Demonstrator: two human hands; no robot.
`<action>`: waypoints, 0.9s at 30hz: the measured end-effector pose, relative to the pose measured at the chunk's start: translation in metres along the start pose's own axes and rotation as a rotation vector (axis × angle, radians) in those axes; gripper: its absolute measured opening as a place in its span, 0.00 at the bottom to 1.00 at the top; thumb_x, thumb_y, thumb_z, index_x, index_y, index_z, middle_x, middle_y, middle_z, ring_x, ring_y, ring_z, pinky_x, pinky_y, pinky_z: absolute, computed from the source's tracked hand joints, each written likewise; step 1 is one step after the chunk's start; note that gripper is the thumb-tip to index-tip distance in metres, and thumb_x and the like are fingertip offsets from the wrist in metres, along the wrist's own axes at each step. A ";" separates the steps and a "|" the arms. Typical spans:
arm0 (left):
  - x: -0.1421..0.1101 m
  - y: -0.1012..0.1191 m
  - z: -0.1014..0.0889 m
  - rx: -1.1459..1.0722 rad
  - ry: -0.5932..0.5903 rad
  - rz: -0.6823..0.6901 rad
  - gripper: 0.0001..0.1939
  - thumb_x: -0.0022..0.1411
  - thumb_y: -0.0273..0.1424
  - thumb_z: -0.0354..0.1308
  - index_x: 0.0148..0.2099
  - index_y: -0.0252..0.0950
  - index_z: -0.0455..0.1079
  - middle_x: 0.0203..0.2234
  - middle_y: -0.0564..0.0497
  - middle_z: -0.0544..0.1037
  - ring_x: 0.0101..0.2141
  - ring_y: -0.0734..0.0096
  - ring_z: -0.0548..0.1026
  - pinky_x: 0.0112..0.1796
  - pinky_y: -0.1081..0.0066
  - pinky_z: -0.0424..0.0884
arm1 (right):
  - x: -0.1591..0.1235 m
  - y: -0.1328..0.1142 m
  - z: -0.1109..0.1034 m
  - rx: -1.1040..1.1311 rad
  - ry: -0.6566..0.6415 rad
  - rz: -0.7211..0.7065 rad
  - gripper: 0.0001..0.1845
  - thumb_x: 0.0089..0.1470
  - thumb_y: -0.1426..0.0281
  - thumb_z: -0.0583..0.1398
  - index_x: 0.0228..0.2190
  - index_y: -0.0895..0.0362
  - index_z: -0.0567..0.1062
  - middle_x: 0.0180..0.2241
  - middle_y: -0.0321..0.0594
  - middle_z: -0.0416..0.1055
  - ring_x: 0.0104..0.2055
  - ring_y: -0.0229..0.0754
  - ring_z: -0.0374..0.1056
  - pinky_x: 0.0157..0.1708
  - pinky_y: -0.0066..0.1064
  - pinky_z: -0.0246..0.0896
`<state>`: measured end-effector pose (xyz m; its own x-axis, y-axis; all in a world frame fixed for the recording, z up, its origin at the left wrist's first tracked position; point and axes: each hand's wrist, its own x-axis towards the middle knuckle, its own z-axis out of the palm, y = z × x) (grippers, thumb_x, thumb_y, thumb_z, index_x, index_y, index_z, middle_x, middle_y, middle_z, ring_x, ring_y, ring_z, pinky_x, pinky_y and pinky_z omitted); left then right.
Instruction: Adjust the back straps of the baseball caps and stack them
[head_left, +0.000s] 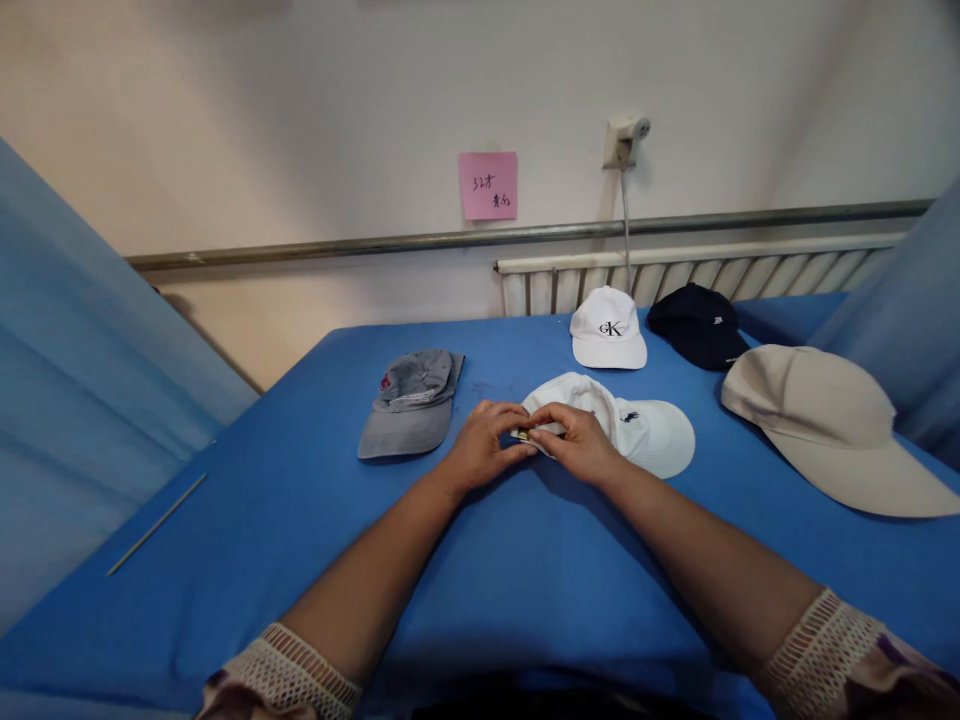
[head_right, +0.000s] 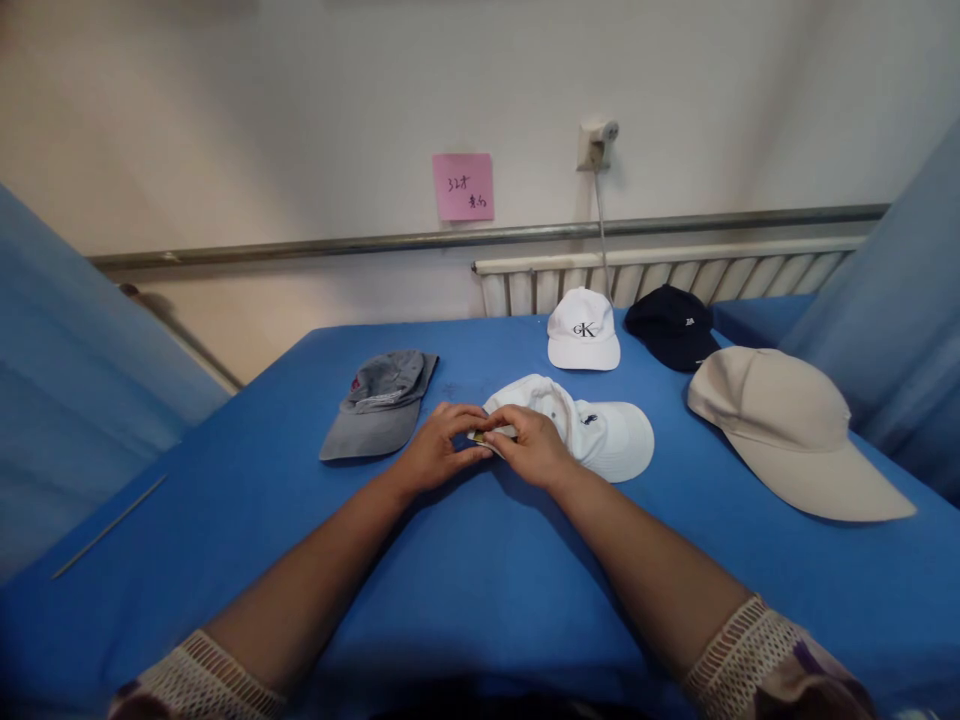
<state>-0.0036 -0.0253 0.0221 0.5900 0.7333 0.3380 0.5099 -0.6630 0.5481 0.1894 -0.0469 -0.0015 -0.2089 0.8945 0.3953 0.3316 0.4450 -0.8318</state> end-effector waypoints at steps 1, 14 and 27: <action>0.000 0.000 -0.001 0.022 0.000 -0.004 0.17 0.56 0.41 0.64 0.47 0.44 0.76 0.47 0.47 0.76 0.47 0.57 0.69 0.53 0.60 0.58 | 0.000 0.001 0.000 0.019 0.002 0.011 0.08 0.54 0.68 0.61 0.37 0.53 0.77 0.38 0.38 0.77 0.41 0.43 0.72 0.43 0.34 0.64; 0.001 0.008 0.001 0.101 -0.079 -0.078 0.12 0.60 0.42 0.59 0.40 0.40 0.75 0.36 0.52 0.78 0.42 0.64 0.69 0.47 0.64 0.60 | -0.002 0.004 0.003 0.088 0.050 0.068 0.08 0.52 0.68 0.60 0.36 0.54 0.75 0.36 0.37 0.76 0.38 0.42 0.72 0.35 0.31 0.66; 0.000 0.009 0.016 0.345 -0.067 -0.005 0.09 0.57 0.36 0.60 0.33 0.36 0.71 0.30 0.48 0.75 0.38 0.60 0.68 0.42 0.61 0.60 | -0.005 -0.013 0.013 0.241 0.094 0.107 0.08 0.50 0.64 0.62 0.30 0.55 0.72 0.30 0.36 0.73 0.32 0.39 0.68 0.32 0.30 0.64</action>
<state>0.0113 -0.0336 0.0144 0.6211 0.7327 0.2783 0.6878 -0.6798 0.2546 0.1745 -0.0574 0.0021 -0.0947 0.9408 0.3254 0.1165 0.3351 -0.9349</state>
